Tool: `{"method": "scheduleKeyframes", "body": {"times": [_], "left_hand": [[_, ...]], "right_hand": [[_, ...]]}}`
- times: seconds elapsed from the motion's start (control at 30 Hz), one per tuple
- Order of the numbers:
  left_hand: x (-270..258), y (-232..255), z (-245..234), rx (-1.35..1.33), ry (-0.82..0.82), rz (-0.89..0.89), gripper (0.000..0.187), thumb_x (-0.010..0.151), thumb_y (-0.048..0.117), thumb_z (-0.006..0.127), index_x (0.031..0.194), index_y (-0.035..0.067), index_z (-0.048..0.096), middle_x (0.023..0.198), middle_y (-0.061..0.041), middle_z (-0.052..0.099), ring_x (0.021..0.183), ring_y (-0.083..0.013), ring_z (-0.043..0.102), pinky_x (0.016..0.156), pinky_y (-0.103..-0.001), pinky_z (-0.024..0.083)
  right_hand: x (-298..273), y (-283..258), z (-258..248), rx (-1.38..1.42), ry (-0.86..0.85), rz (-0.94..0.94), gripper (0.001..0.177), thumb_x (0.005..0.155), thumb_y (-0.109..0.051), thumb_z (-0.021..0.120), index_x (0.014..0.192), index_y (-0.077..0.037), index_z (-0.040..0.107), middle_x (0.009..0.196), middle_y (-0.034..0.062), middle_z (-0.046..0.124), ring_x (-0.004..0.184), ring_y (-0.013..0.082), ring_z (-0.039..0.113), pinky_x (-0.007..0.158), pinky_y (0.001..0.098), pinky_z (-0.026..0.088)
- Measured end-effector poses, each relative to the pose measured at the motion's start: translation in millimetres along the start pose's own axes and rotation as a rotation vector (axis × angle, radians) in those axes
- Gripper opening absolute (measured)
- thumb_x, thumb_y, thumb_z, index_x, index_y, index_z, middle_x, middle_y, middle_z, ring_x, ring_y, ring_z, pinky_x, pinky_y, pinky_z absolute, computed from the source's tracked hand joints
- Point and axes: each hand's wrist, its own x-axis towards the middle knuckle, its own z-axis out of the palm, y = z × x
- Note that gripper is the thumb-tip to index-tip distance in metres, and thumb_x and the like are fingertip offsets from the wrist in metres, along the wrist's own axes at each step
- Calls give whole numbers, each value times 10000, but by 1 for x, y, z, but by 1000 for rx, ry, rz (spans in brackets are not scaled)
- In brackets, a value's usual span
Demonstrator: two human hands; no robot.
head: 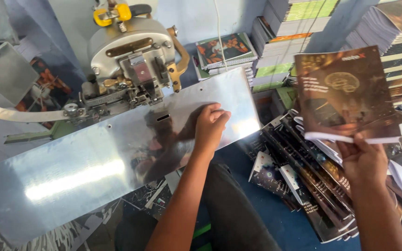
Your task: The person operates a manual binding machine to stitch book covers. They pick up a cover, align it under the machine's press, and activate the mechanism to secure the binding. The finished books are then placed into a growing stack on the right side of the workspace.
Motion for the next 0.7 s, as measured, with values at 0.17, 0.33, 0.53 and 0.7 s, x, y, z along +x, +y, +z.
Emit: {"method": "scheduleKeyframes", "body": {"times": [0.17,0.33,0.53,0.7], "left_hand": [[-3,1,0,3,5,6,453,900,151,688,1295,-29,556,1133,-113,712,1008,-156,662,819,-287,511],[-5,2,-1,-13,3,-18,431,905,134,682,1289,-19,561,1132,-98,710,1016,-141,654,843,-277,505],[-7,2,-1,-8,28,-22,407,900,129,679,1268,-17,585,1124,-99,714,1018,-148,668,858,-287,518],[-11,6,-2,-41,27,-10,395,909,129,677,1265,-19,590,1127,-101,713,1039,-152,673,876,-294,519]], "right_hand": [[64,-5,-40,78,21,-79,259,1070,68,494,1322,9,489,1279,171,619,1191,359,739,1011,507,584],[125,-3,-76,41,105,-88,317,1040,72,497,1341,-26,494,1301,173,617,1190,375,732,981,523,597],[184,7,-95,127,126,21,374,1059,5,568,1416,-42,472,1367,194,599,1252,359,701,1034,514,583],[179,37,-101,-164,223,370,567,1102,-356,556,1556,-72,370,1501,257,392,1403,366,471,1117,614,431]]}}
